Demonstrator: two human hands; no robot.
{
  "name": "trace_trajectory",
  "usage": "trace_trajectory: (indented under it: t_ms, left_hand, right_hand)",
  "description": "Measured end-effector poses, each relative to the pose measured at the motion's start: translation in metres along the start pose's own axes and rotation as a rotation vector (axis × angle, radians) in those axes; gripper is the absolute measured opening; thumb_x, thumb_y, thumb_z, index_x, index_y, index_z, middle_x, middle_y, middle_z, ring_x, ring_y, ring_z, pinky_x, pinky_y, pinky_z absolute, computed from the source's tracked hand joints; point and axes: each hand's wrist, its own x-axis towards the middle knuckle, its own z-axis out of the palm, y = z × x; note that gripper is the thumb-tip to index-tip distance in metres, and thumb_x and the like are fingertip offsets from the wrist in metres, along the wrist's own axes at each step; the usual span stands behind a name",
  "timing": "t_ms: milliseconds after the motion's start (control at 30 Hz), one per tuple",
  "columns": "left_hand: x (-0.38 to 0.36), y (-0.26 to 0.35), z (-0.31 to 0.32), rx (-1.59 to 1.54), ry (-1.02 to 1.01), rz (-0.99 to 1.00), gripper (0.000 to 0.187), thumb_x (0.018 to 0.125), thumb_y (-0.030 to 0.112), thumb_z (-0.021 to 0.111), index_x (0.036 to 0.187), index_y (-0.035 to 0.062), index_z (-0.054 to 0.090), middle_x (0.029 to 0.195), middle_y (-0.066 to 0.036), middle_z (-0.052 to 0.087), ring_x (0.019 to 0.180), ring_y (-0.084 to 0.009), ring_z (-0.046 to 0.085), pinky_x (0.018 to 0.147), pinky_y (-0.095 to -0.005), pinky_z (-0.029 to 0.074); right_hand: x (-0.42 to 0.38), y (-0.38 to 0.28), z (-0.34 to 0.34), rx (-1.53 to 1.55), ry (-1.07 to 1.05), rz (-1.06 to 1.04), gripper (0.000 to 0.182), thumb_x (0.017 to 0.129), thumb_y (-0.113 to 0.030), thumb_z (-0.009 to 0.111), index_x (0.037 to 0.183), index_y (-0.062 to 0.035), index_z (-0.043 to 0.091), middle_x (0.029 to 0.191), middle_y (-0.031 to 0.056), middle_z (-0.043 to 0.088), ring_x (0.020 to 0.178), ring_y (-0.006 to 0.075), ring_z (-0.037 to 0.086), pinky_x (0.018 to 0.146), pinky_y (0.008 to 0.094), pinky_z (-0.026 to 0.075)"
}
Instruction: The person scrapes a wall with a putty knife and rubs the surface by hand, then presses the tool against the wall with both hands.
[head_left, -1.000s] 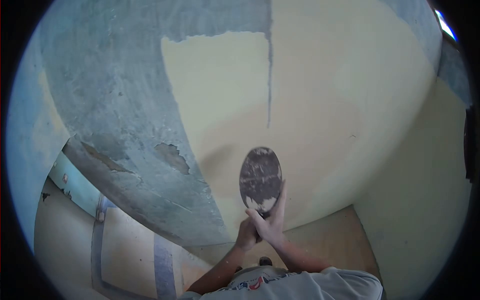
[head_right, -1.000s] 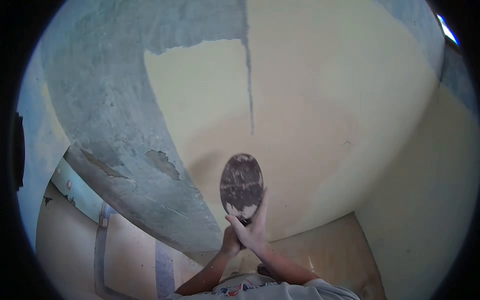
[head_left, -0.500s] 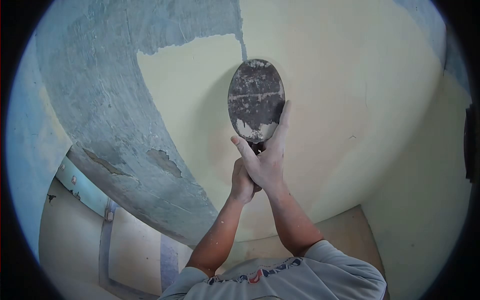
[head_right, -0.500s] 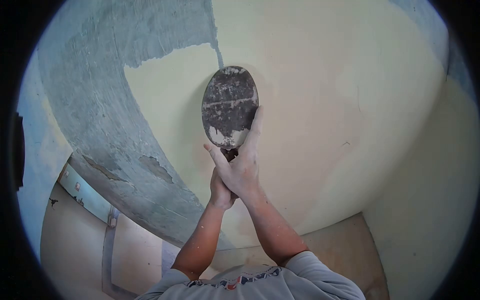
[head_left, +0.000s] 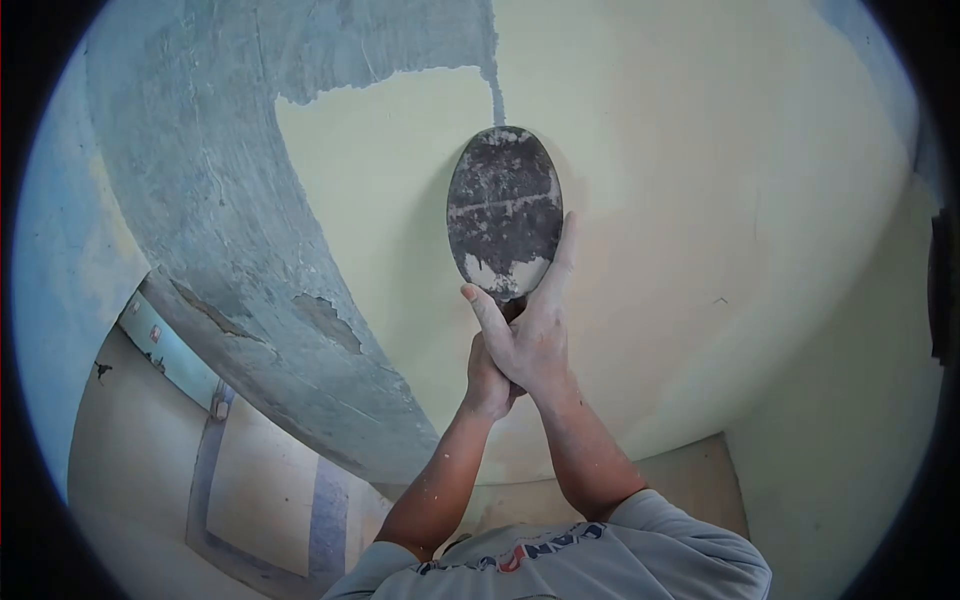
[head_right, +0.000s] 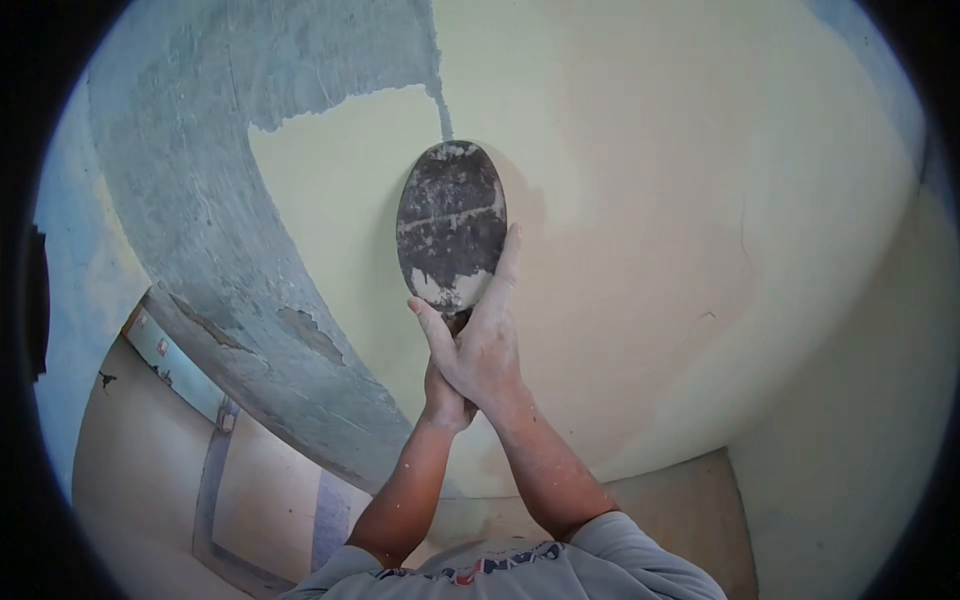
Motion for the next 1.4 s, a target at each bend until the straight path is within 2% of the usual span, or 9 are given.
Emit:
trace_trajectory:
  t_ms: [167, 333, 467, 533, 667, 733, 933, 1167, 1400]
  left_hand:
    - [0.0, -0.007, -0.003, 0.014, 0.057, -0.009, 0.043, 0.106, 0.042, 0.045, 0.121, 0.0062, 0.062, 0.077, 0.003, 0.059, 0.046, -0.0038, 0.046, 0.036, -0.0225, 0.031]
    - [-0.002, -0.01, -0.001, 0.006, 0.046, 0.041, 0.042, 0.105, 0.043, 0.046, 0.121, 0.0065, 0.061, 0.08, 0.003, 0.059, 0.049, -0.0036, 0.047, 0.037, -0.0226, 0.032]
    - [-0.003, -0.012, -0.004, 0.023, 0.032, 0.026, 0.043, 0.106, 0.045, 0.046, 0.121, 0.007, 0.06, 0.08, 0.003, 0.058, 0.049, -0.0033, 0.046, 0.037, -0.0224, 0.031]
    - [-0.005, -0.011, -0.003, 0.052, 0.037, 0.046, 0.044, 0.106, 0.046, 0.047, 0.121, 0.0071, 0.059, 0.078, 0.004, 0.057, 0.047, -0.0037, 0.045, 0.036, -0.0225, 0.03]
    - [-0.007, -0.003, -0.001, 0.067, 0.029, 0.004, 0.043, 0.106, 0.046, 0.047, 0.119, 0.0076, 0.059, 0.075, 0.004, 0.055, 0.045, -0.004, 0.043, 0.036, -0.023, 0.028]
    - [-0.01, 0.004, 0.002, 0.07, 0.028, -0.008, 0.041, 0.106, 0.046, 0.047, 0.114, 0.0078, 0.059, 0.07, 0.004, 0.053, 0.043, -0.0044, 0.041, 0.035, -0.0237, 0.027]
    - [-0.012, 0.01, 0.004, 0.111, 0.04, -0.051, 0.041, 0.107, 0.045, 0.046, 0.104, 0.0063, 0.06, 0.065, 0.004, 0.05, 0.042, -0.0045, 0.039, 0.036, -0.0246, 0.025]
    - [-0.012, 0.019, 0.001, 0.181, -0.039, 0.019, 0.041, 0.107, 0.044, 0.045, 0.104, 0.0058, 0.061, 0.064, 0.004, 0.05, 0.042, -0.0041, 0.039, 0.037, -0.024, 0.024]
    - [-0.012, 0.02, 0.002, 0.134, 0.0, -0.02, 0.038, 0.106, 0.041, 0.048, 0.106, 0.006, 0.061, 0.066, 0.005, 0.051, 0.043, -0.0033, 0.04, 0.036, -0.0237, 0.025]
  right_hand:
    - [-0.001, 0.006, -0.001, 0.03, -0.03, -0.003, 0.113, 0.091, -0.009, 0.073, 0.157, 0.0087, -0.016, 0.151, 0.039, 0.032, 0.137, 0.0447, 0.049, 0.113, 0.0468, 0.043]
    - [-0.001, 0.008, -0.002, 0.058, -0.037, 0.011, 0.113, 0.091, -0.008, 0.073, 0.157, 0.0087, -0.017, 0.157, 0.0395, 0.02, 0.142, 0.0455, 0.042, 0.116, 0.0471, 0.04]
    - [-0.001, 0.008, -0.003, 0.08, -0.034, 0.046, 0.114, 0.091, -0.009, 0.074, 0.157, 0.009, -0.016, 0.158, 0.0395, 0.015, 0.143, 0.0457, 0.04, 0.116, 0.0475, 0.038]
    - [0.0, 0.005, -0.005, -0.046, -0.034, -0.045, 0.113, 0.091, -0.011, 0.074, 0.157, 0.0095, -0.015, 0.157, 0.0398, 0.018, 0.144, 0.0458, 0.039, 0.117, 0.0475, 0.037]
    - [0.0, -0.005, -0.002, 0.003, -0.013, 0.038, 0.111, 0.091, -0.012, 0.074, 0.157, 0.0103, -0.013, 0.156, 0.0405, 0.022, 0.143, 0.0458, 0.04, 0.117, 0.0476, 0.037]
    - [0.0, -0.007, 0.0, 0.025, -0.006, 0.008, 0.109, 0.093, -0.013, 0.073, 0.157, 0.0101, -0.012, 0.151, 0.0405, 0.032, 0.139, 0.0452, 0.046, 0.115, 0.0468, 0.04]
    - [-0.001, -0.004, 0.005, 0.045, 0.023, -0.018, 0.106, 0.094, -0.012, 0.071, 0.157, 0.0074, -0.012, 0.143, 0.0377, 0.045, 0.13, 0.0414, 0.056, 0.109, 0.0454, 0.046]
    - [0.002, -0.014, 0.009, 0.077, 0.046, -0.034, 0.105, 0.095, -0.011, 0.07, 0.157, 0.0065, -0.013, 0.143, 0.0363, 0.045, 0.129, 0.0398, 0.057, 0.109, 0.0448, 0.046]
    - [0.0, -0.012, 0.013, 0.056, 0.038, 0.041, 0.104, 0.096, -0.013, 0.068, 0.158, 0.0049, -0.013, 0.145, 0.0372, 0.044, 0.131, 0.0412, 0.056, 0.11, 0.0456, 0.045]
